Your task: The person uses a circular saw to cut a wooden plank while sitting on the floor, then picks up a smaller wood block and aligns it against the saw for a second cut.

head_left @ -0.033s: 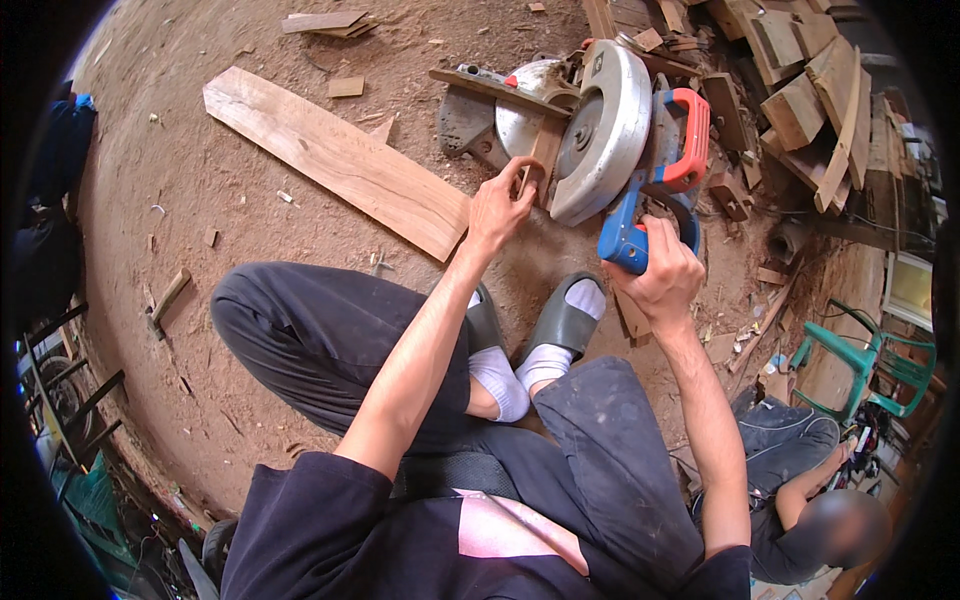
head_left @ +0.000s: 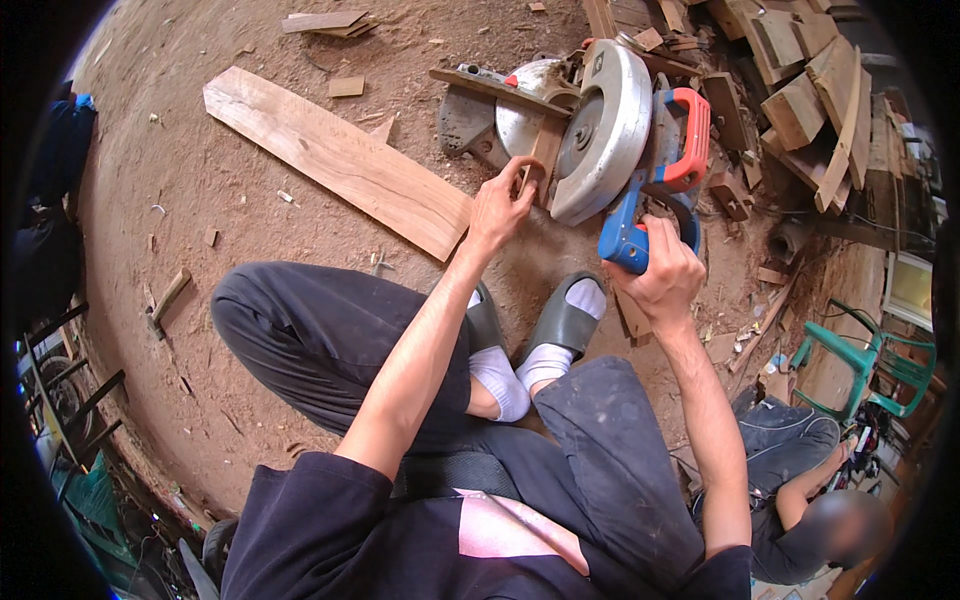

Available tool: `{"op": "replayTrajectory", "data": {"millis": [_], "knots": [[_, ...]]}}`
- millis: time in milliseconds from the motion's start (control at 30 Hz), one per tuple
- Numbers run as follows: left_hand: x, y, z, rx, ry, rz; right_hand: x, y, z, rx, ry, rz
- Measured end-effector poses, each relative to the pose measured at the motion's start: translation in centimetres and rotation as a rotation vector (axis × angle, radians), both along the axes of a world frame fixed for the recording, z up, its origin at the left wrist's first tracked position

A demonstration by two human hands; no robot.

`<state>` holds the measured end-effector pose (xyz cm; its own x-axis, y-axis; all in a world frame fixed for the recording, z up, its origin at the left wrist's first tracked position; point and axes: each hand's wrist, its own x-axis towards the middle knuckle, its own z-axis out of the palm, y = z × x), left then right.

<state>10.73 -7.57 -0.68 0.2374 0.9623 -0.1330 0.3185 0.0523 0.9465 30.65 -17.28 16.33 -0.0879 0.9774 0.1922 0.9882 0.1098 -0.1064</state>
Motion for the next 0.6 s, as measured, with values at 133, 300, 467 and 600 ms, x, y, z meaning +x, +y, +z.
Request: {"op": "replayTrajectory", "data": {"millis": [133, 300, 467, 600], "knots": [[0.1, 0.0, -1.4, -0.178, -0.239, 0.072, 0.1, 0.2, -0.2, -0.005, 0.011, 0.002], [0.3, 0.1, -1.3, -0.338, -0.321, 0.156, 0.1, 0.2, 0.2, -0.039, 0.02, -0.006], [0.3, 0.3, -1.3, -0.304, -0.277, 0.175, -0.2, 0.5, 0.4, -0.017, 0.026, 0.007], [0.3, 0.2, -1.8, -0.357, -0.291, 0.194, -0.4, 0.6, 0.6, 0.001, 0.028, 0.013]]}}
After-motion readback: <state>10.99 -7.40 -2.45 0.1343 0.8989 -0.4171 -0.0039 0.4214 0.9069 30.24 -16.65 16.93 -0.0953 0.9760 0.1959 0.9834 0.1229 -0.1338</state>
